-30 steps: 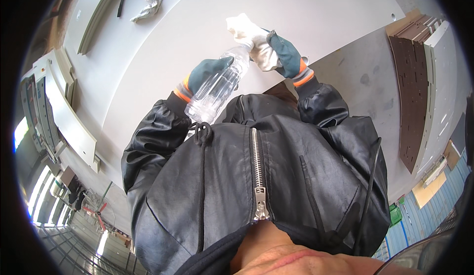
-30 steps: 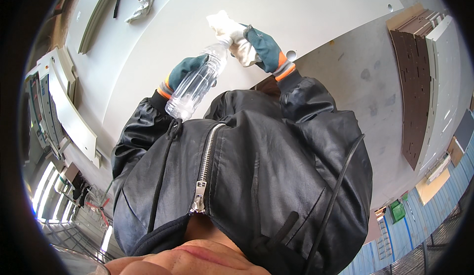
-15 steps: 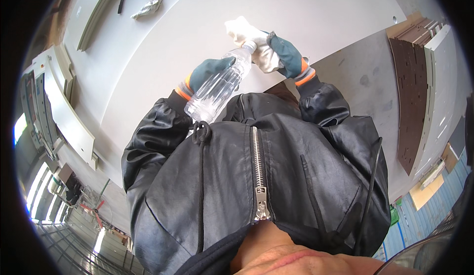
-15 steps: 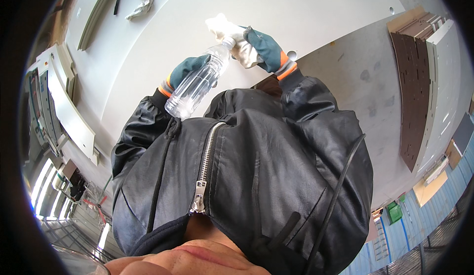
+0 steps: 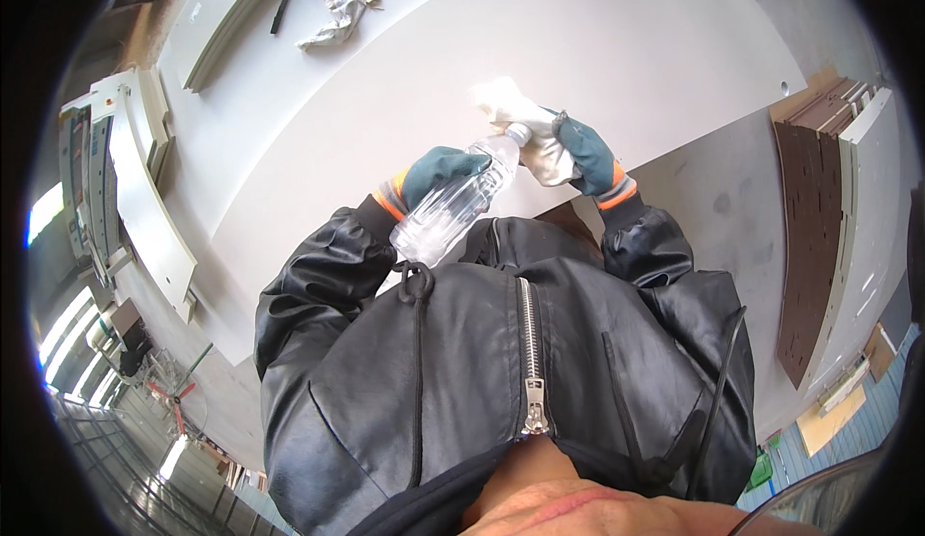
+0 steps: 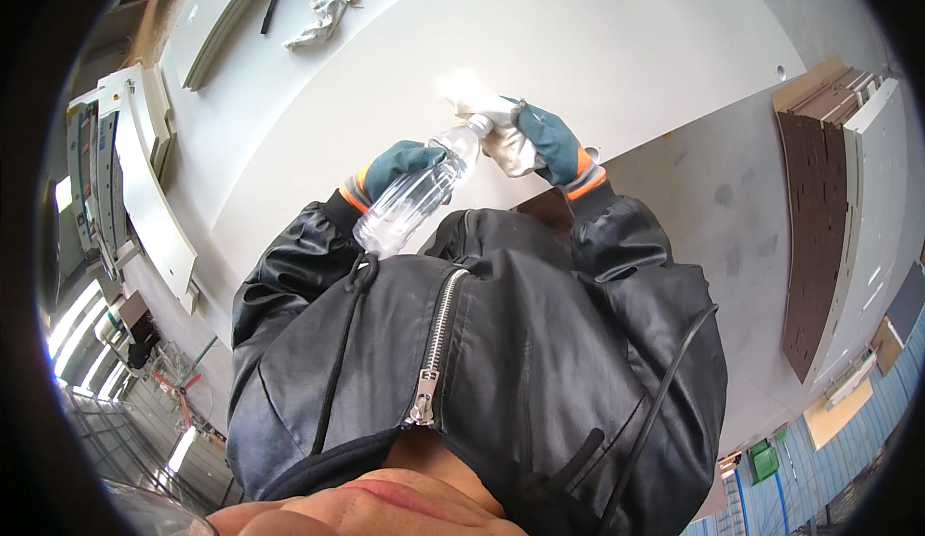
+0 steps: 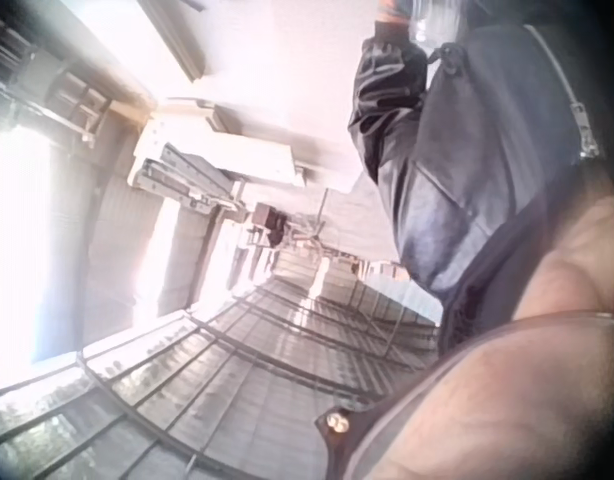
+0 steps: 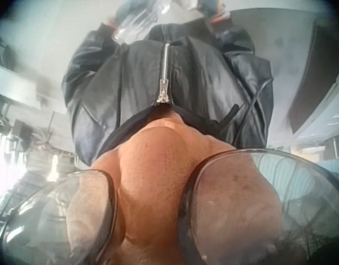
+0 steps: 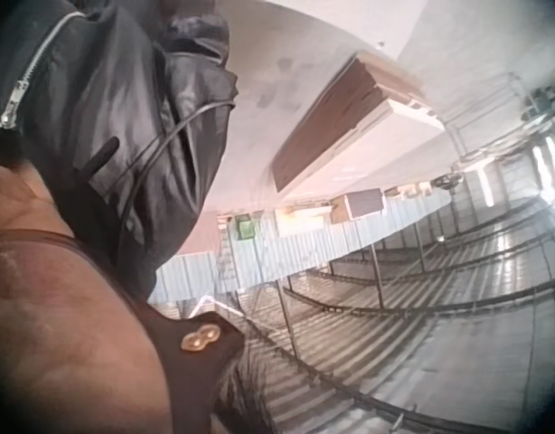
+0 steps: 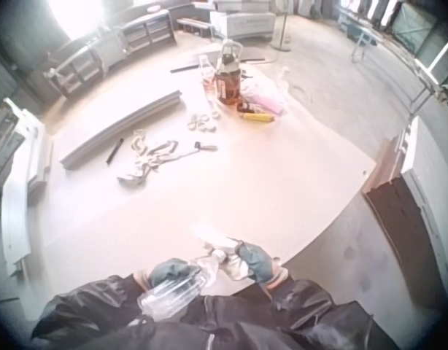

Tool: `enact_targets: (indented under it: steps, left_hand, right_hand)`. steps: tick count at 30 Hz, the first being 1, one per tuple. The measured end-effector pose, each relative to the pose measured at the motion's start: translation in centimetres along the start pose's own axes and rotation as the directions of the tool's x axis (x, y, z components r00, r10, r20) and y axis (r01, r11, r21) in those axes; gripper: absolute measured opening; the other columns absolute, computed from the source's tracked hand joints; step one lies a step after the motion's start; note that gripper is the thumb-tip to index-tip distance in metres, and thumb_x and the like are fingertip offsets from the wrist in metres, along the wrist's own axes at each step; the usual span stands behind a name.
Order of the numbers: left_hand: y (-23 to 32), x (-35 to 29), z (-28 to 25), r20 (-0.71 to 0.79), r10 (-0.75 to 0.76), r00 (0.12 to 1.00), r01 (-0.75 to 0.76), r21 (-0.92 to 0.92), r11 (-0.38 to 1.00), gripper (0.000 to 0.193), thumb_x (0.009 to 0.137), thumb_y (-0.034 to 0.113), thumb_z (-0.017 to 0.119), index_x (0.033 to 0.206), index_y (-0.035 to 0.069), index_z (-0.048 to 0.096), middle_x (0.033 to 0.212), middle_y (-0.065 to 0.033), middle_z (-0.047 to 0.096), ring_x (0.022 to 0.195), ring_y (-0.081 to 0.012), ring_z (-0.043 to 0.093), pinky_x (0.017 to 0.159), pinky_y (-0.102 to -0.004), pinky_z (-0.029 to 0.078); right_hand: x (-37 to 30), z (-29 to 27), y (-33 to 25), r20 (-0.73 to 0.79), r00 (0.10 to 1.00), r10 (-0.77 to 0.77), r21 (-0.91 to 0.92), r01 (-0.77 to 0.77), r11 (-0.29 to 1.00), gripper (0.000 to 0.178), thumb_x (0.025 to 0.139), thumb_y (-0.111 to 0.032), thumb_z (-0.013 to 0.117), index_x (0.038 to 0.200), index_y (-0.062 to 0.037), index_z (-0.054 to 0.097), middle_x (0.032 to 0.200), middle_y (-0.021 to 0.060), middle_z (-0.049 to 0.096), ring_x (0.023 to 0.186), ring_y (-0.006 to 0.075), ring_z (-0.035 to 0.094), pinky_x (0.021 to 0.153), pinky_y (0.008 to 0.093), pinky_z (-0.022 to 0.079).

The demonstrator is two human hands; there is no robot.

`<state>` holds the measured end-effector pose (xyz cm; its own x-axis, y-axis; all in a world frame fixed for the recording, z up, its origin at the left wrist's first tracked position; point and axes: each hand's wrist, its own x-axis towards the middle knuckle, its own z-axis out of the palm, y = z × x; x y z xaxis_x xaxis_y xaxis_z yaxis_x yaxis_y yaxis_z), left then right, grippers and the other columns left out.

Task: The person wipes a large white panel with a cloth, then pours liquid from a plastic bottle onto the cloth and continues wiping the panel. The person also handles small white caps and a tube, applying a substance to the panel surface.

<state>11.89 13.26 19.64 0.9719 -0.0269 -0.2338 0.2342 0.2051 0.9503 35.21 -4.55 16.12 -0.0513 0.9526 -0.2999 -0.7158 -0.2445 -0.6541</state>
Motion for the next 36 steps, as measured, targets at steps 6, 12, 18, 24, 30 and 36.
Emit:
enact_targets:
  steps: [6, 12, 18, 24, 30, 36]
  left_hand:
    - [1.4, 1.2, -5.2, -0.484, -0.168, 0.859, 0.117, -0.135, 0.984, 0.035, 0.097, 0.026, 0.062, 0.117, -0.003, 0.066, 0.098, -0.0073, 0.071, 0.084, -0.0148, 0.067, 0.079, -0.0286, 0.055]
    - [4.3, 2.7, -17.0, -0.796, 0.237, 0.557, -0.027, 0.268, 0.963, 0.044, 0.084, 0.025, 0.081, 0.116, -0.001, 0.064, 0.105, -0.0075, 0.069, 0.092, -0.0164, 0.065, 0.084, -0.0293, 0.053]
    - [-2.6, 4.4, -26.3, -0.880, 0.426, 0.208, 0.418, 0.474, 0.775, 0.082, 0.078, 0.036, 0.085, 0.137, -0.003, 0.043, 0.140, -0.0182, 0.050, 0.128, -0.0303, 0.047, 0.111, -0.0372, 0.035]
    - [-7.2, 4.0, -32.4, -0.930, 0.356, 0.086, 0.389, 0.361, 0.848, 0.090, 0.079, 0.042, 0.081, 0.145, -0.003, 0.038, 0.147, -0.0207, 0.043, 0.136, -0.0336, 0.040, 0.115, -0.0394, 0.030]
    - [-6.6, 6.2, -32.0, -0.903, 0.422, -0.085, 0.380, 0.362, 0.851, 0.086, 0.075, 0.039, 0.085, 0.137, -0.004, 0.045, 0.140, -0.0214, 0.050, 0.127, -0.0332, 0.048, 0.109, -0.0404, 0.037]
    - [-6.1, 6.7, -30.4, -0.868, 0.460, -0.187, 0.387, 0.365, 0.847, 0.081, 0.071, 0.037, 0.089, 0.130, -0.005, 0.052, 0.133, -0.0220, 0.056, 0.118, -0.0327, 0.056, 0.102, -0.0415, 0.044]
  right_hand:
    - [-0.1, 0.1, 0.5, -0.013, 0.998, -0.064, 0.193, 0.066, 0.979, 0.061, 0.106, -0.043, 0.042, 0.142, 0.0063, 0.042, 0.136, 0.0209, 0.057, 0.119, 0.0338, 0.062, 0.103, 0.0452, 0.050]
    - [0.1, -0.3, 1.7, -0.230, 0.972, -0.043, 0.245, 0.100, 0.964, 0.064, 0.105, -0.048, 0.039, 0.143, 0.0040, 0.042, 0.137, 0.0180, 0.057, 0.120, 0.0306, 0.061, 0.103, 0.0451, 0.051]
    - [-1.1, -1.1, 0.9, -0.376, 0.922, -0.087, 0.136, 0.148, 0.980, 0.062, 0.105, -0.046, 0.043, 0.142, 0.0042, 0.042, 0.135, 0.0171, 0.058, 0.118, 0.0293, 0.062, 0.100, 0.0425, 0.053]
    - [-3.7, -6.8, -5.5, -0.593, 0.518, -0.616, -0.791, -0.232, 0.566, 0.043, 0.104, -0.028, 0.050, 0.134, 0.0024, 0.054, 0.123, 0.0130, 0.065, 0.109, 0.0235, 0.064, 0.093, 0.0347, 0.051]
    - [-5.2, -15.8, -13.1, 0.031, 0.247, -0.969, -0.918, -0.375, -0.125, 0.036, 0.092, -0.021, 0.068, 0.121, -0.0015, 0.064, 0.119, 0.0163, 0.067, 0.111, 0.0321, 0.063, 0.099, 0.0395, 0.048]
    - [-4.0, -19.6, -5.0, -0.059, 0.780, -0.623, -0.653, -0.502, -0.567, 0.067, 0.090, -0.044, 0.062, 0.151, -0.0226, 0.042, 0.158, 0.0105, 0.034, 0.147, 0.0315, 0.030, 0.118, 0.0556, 0.021]
